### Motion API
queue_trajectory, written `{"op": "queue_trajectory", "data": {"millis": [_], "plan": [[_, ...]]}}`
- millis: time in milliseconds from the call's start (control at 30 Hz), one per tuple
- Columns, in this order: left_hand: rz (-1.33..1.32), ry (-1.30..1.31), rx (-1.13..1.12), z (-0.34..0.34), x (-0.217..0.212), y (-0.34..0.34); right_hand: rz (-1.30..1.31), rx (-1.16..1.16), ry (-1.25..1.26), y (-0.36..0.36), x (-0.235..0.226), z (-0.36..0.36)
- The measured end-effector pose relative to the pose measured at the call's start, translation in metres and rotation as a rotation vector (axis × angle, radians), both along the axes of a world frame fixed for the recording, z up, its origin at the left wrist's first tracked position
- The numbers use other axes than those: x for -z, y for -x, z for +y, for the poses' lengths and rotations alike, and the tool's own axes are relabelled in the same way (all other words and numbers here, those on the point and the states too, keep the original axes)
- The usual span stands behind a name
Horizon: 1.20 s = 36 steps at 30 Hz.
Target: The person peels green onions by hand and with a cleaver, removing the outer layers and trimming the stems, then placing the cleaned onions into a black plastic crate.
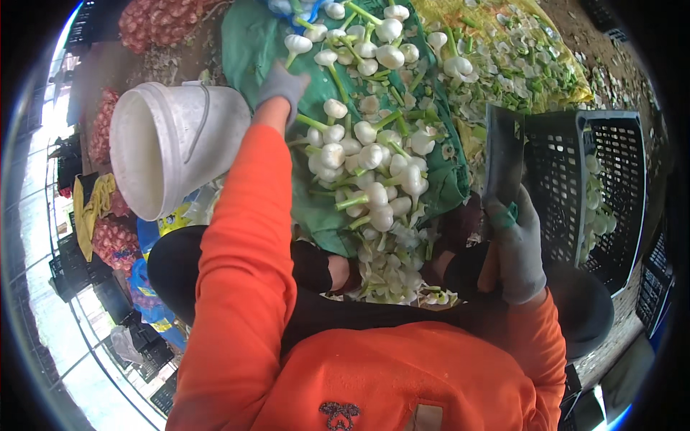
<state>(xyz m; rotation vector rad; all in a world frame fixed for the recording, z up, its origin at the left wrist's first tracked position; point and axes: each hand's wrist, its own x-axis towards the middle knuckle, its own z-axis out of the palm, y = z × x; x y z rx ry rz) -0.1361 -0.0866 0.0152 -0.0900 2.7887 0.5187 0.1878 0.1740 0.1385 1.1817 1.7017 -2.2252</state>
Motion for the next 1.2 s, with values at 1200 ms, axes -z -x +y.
{"op": "queue_trajectory", "data": {"millis": [1200], "plan": [[-0.421, -1.634, 0.3, 0.052, -0.153, -0.131, 0.346, -0.014, -0.266, -0.027, -0.022, 0.018]]}}
